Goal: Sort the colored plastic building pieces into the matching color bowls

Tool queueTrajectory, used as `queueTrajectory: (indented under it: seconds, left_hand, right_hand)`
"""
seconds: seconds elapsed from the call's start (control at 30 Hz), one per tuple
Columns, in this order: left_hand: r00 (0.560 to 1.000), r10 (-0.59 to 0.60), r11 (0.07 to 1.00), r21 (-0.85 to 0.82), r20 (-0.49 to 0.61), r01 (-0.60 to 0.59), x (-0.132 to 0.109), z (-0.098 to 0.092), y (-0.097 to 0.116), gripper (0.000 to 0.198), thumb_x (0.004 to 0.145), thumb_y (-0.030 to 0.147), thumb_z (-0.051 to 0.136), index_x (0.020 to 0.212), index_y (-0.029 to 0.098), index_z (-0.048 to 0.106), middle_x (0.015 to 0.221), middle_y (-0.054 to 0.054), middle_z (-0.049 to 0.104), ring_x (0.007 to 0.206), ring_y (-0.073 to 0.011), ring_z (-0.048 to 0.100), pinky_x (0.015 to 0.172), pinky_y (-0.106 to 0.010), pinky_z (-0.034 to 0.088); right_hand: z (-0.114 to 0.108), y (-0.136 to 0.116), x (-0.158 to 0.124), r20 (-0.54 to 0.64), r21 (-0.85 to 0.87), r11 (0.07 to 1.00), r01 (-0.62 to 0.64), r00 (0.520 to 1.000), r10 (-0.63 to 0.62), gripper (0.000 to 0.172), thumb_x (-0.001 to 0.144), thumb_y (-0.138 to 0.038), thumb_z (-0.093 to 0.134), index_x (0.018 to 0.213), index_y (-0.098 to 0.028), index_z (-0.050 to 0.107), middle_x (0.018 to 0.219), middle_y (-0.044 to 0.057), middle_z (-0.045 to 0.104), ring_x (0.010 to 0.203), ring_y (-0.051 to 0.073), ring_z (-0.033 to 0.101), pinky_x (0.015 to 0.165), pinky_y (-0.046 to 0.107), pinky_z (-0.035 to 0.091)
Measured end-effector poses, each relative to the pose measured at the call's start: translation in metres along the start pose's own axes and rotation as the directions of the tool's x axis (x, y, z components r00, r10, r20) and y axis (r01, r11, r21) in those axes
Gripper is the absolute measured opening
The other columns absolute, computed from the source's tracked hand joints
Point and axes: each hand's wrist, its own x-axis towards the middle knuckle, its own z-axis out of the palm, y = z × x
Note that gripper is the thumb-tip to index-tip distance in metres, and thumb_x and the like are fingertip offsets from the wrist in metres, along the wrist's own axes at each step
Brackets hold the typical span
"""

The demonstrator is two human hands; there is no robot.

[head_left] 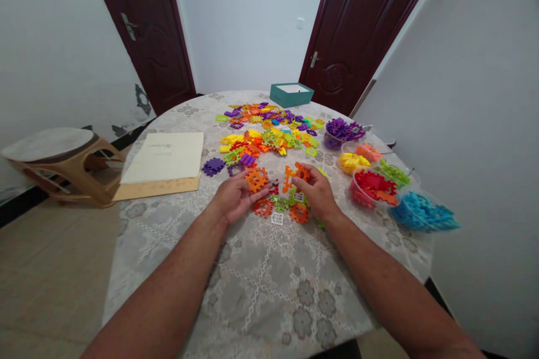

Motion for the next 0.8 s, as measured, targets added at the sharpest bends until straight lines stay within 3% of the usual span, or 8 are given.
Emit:
queueTrajectory:
  seconds: [0.17, 0.3, 0.5, 0.67, 0.8]
  left_hand:
    - [0.995, -0.018, 0.999, 0.029, 0.1, 0.015, -0.006, 0.004, -0.005, 0.069, 0.06, -0.007, 0.048, 0.124, 0.015, 0.062, 0.139, -0.019, 0.065, 0.125, -0.0313, 0.067, 0.108, -0.051, 0.055]
    - [0.987, -0.04, 0.998, 0.063, 0.153, 0.031, -0.007, 0.005, -0.009, 0.067, 0.063, -0.007, 0.05, 0.124, 0.016, 0.064, 0.14, -0.018, 0.064, 0.132, -0.0304, 0.062, 0.11, -0.049, 0.053]
    - [0.978, -0.071, 0.995, 0.08, 0.195, 0.057, -0.008, 0.007, -0.012, 0.058, 0.07, -0.005, 0.057, 0.124, 0.017, 0.063, 0.138, -0.017, 0.066, 0.123, -0.0278, 0.068, 0.108, -0.045, 0.054]
    - [0.974, -0.076, 0.982, 0.183, 0.211, 0.036, -0.008, 0.009, -0.015, 0.052, 0.078, 0.007, 0.074, 0.127, 0.018, 0.062, 0.13, -0.017, 0.07, 0.104, -0.0222, 0.075, 0.096, -0.036, 0.059]
    - [0.984, -0.077, 0.972, 0.232, 0.158, 0.039, -0.009, 0.009, -0.016, 0.055, 0.079, 0.011, 0.079, 0.129, 0.019, 0.061, 0.123, -0.017, 0.072, 0.094, -0.0202, 0.076, 0.086, -0.034, 0.061]
  right_hand:
    - [0.014, -0.013, -0.014, 0.101, 0.111, 0.991, -0.075, 0.993, 0.064, 0.056, 0.077, -0.045, 0.08, 0.126, -0.022, 0.065, 0.083, -0.002, 0.066, 0.067, 0.014, 0.06, 0.065, 0.028, 0.053]
    - [0.018, -0.012, -0.015, 0.091, 0.172, 0.98, -0.098, 0.992, 0.083, 0.054, 0.076, -0.045, 0.081, 0.122, -0.022, 0.064, 0.08, -0.003, 0.067, 0.066, 0.014, 0.062, 0.065, 0.028, 0.054]
    - [0.02, -0.014, -0.015, 0.122, 0.39, 0.89, -0.237, 0.971, 0.205, 0.053, 0.072, -0.042, 0.084, 0.115, -0.023, 0.058, 0.081, -0.004, 0.068, 0.066, 0.015, 0.066, 0.068, 0.032, 0.06]
    - [0.026, -0.018, -0.021, 0.235, 0.297, 0.916, -0.27, 0.95, 0.204, 0.05, 0.075, -0.043, 0.082, 0.115, -0.023, 0.059, 0.088, 0.0, 0.073, 0.065, 0.015, 0.068, 0.066, 0.032, 0.061]
    - [0.024, -0.017, -0.021, 0.201, 0.176, 0.958, -0.227, 0.961, 0.191, 0.051, 0.079, -0.046, 0.078, 0.12, -0.022, 0.059, 0.073, -0.003, 0.07, 0.055, 0.014, 0.064, 0.054, 0.026, 0.056]
